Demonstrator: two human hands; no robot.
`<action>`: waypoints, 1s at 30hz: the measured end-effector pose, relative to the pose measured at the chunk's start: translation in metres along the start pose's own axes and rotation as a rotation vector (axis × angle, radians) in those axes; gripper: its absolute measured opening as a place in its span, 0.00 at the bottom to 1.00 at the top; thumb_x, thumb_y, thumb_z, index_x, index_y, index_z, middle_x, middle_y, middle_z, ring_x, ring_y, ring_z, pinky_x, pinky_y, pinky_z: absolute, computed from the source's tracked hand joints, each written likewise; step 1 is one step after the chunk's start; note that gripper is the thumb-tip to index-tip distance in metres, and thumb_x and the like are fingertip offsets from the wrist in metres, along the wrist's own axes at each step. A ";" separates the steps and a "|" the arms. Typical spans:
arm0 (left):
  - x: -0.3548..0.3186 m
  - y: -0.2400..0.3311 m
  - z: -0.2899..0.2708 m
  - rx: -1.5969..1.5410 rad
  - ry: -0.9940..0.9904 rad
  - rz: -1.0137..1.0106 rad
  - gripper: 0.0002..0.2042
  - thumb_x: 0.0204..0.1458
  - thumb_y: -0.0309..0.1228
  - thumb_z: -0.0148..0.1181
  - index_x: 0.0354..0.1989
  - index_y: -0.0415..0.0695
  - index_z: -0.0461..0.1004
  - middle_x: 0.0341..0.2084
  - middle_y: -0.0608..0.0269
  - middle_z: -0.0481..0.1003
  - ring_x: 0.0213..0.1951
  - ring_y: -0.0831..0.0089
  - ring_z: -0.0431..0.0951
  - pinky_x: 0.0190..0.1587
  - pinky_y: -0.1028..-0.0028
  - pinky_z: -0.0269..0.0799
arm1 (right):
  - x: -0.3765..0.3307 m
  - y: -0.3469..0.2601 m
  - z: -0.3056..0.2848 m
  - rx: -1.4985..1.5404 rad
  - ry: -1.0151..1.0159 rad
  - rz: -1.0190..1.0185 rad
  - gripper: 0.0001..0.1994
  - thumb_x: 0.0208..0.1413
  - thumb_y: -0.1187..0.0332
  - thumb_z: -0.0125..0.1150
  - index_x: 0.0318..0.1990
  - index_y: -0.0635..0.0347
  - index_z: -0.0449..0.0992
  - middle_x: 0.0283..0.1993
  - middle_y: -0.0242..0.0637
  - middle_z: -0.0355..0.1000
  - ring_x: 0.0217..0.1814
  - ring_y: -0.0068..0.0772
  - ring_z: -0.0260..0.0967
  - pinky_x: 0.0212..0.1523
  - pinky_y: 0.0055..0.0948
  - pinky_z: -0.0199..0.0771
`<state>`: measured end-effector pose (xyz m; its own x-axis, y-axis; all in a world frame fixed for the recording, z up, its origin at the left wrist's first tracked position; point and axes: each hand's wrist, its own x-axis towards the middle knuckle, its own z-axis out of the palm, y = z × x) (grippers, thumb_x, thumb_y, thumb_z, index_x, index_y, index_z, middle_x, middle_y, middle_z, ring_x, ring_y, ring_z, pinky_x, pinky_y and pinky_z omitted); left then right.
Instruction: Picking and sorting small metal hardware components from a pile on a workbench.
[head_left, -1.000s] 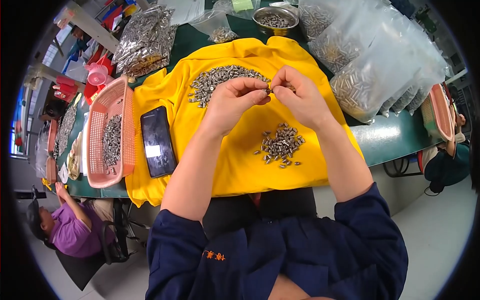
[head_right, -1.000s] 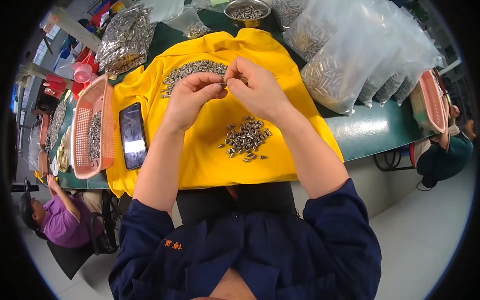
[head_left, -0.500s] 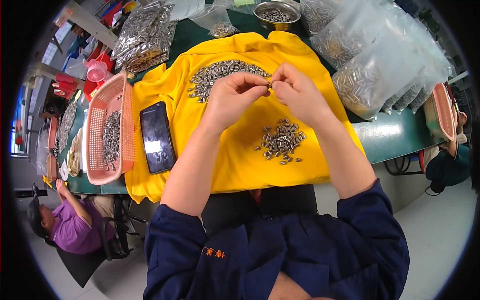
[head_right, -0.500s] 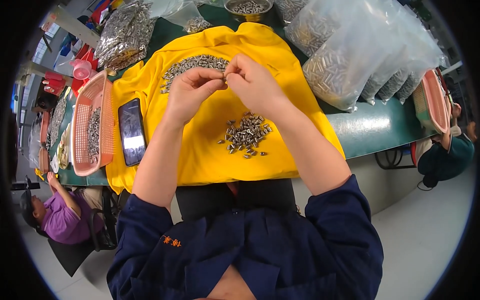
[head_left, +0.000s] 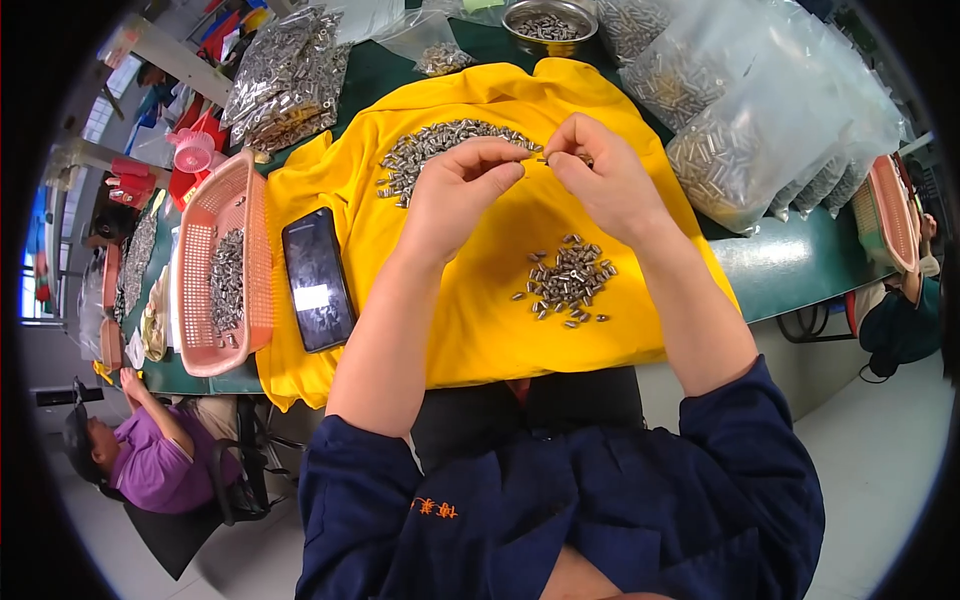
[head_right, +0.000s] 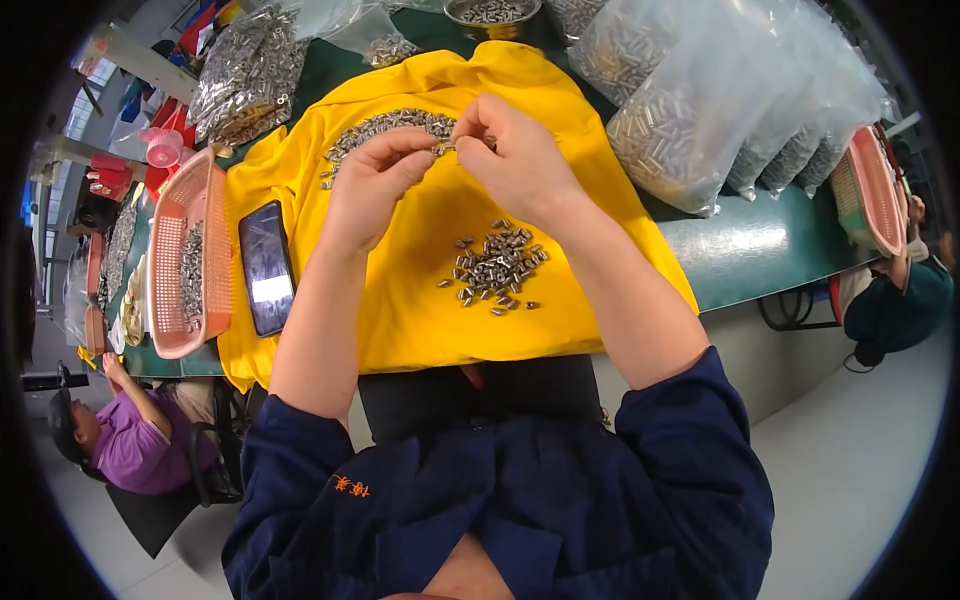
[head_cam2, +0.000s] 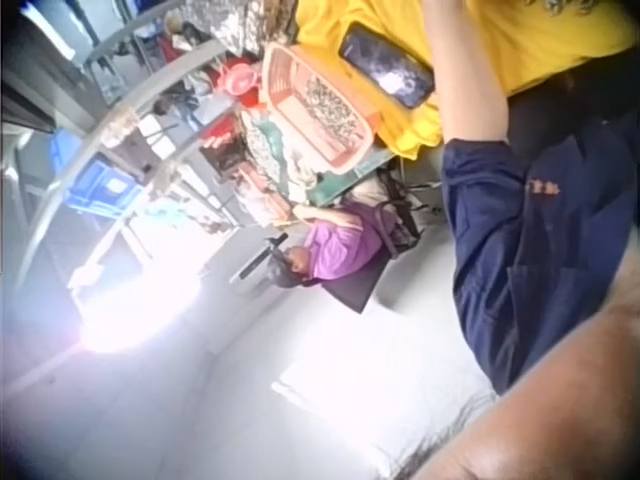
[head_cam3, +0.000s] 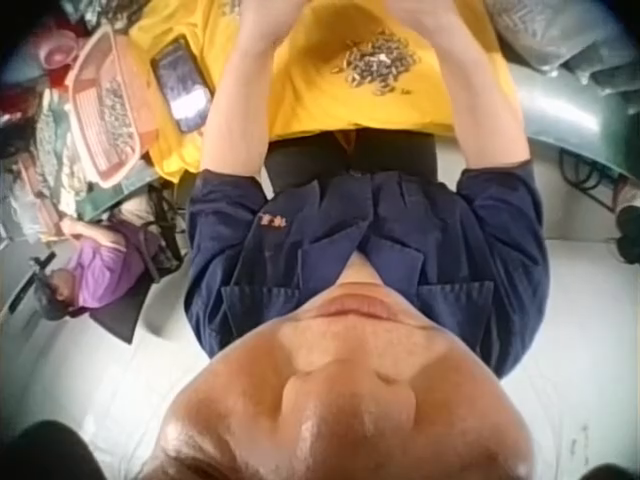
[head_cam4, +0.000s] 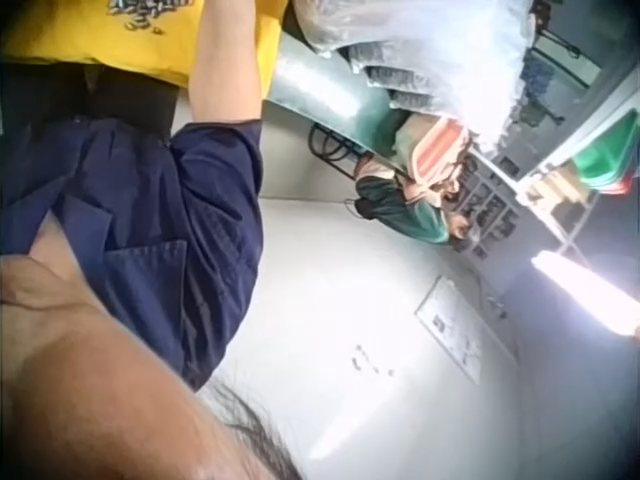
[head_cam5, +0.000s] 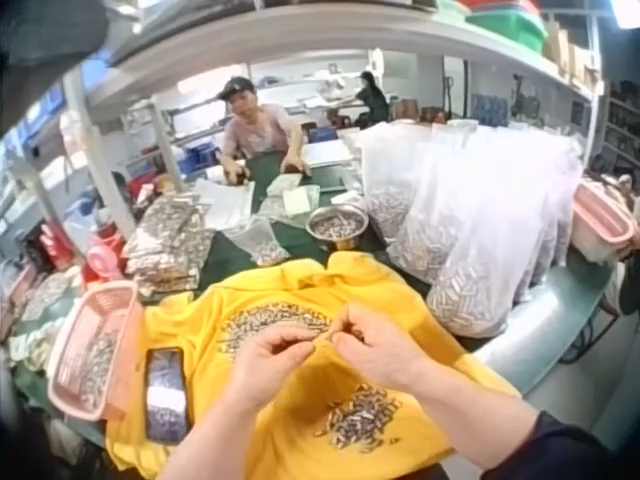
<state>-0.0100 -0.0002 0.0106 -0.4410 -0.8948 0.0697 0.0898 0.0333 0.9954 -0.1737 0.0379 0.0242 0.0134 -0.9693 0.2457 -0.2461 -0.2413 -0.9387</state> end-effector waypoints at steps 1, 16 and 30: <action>0.000 -0.001 -0.001 0.002 0.000 0.000 0.07 0.45 0.20 0.52 0.34 0.39 0.72 0.29 0.65 0.72 0.31 0.78 0.71 0.35 0.82 0.66 | -0.001 -0.001 0.000 0.001 0.001 -0.001 0.03 0.45 0.73 0.48 0.27 0.62 0.65 0.23 0.27 0.62 0.25 0.16 0.55 0.26 0.17 0.58; -0.003 -0.001 0.001 -0.522 -0.123 -0.172 0.07 0.46 0.22 0.52 0.34 0.38 0.70 0.28 0.60 0.72 0.31 0.73 0.74 0.37 0.75 0.72 | -0.002 -0.002 0.000 0.203 -0.098 0.054 0.03 0.45 0.73 0.48 0.28 0.62 0.65 0.25 0.26 0.62 0.26 0.14 0.55 0.26 0.15 0.57; 0.000 -0.004 0.004 -0.251 -0.043 0.000 0.06 0.44 0.20 0.55 0.32 0.35 0.71 0.27 0.59 0.73 0.31 0.73 0.74 0.37 0.78 0.70 | -0.002 -0.001 0.008 0.201 -0.026 0.038 0.01 0.46 0.74 0.46 0.26 0.61 0.64 0.18 0.28 0.61 0.19 0.20 0.58 0.21 0.21 0.60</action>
<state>-0.0145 0.0013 0.0072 -0.4781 -0.8748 0.0780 0.3060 -0.0827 0.9484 -0.1653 0.0402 0.0229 0.0330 -0.9781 0.2054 -0.0483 -0.2068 -0.9772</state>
